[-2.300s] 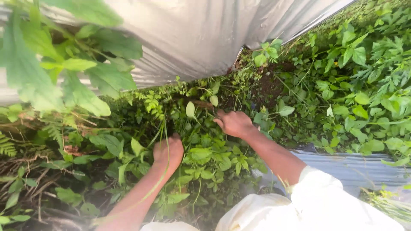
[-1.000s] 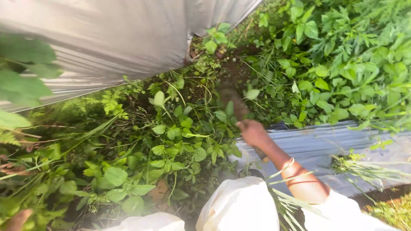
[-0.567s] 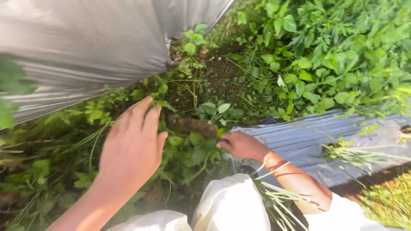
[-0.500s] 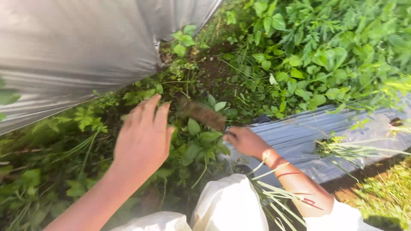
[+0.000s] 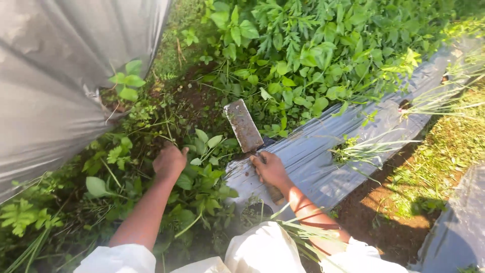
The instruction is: The person uses a small hand hoe to loosen soil and remove weeds from a garden bed covered with black plastic mulch. They pull the uprooted weeds by hand and place them on the plastic sheeting, working along the edge of the bed.
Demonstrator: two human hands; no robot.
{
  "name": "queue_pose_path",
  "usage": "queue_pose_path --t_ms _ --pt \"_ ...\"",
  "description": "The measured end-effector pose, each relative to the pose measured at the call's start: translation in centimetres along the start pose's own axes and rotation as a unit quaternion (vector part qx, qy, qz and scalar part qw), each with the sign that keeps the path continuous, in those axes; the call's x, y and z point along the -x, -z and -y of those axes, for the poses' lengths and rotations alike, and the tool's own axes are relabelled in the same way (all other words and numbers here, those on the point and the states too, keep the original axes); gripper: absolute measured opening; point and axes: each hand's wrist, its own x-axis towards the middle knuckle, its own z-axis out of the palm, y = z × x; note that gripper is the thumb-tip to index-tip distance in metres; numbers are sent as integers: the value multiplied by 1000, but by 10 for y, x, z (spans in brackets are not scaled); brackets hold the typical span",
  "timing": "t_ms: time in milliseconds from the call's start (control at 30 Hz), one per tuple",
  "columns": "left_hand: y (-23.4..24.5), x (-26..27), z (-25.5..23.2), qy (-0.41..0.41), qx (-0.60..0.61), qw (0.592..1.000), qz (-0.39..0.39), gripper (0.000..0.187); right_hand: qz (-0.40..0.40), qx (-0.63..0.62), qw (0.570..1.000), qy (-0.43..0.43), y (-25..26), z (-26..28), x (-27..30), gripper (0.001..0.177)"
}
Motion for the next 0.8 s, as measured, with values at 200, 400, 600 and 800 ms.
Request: queue_pose_path --t_ms 200,400,600,800 --pt "28 26 0 13 83 996 8 53 -41 12 999 -8 -7 5 6 29" --pt "69 78 29 24 46 999 9 47 -49 122 991 8 -13 13 3 45" --pt "68 126 57 -32 -9 999 19 43 -6 221 966 131 -29 51 -20 52" --pt "20 149 95 -111 -132 980 100 44 138 291 937 136 -71 81 -38 48"
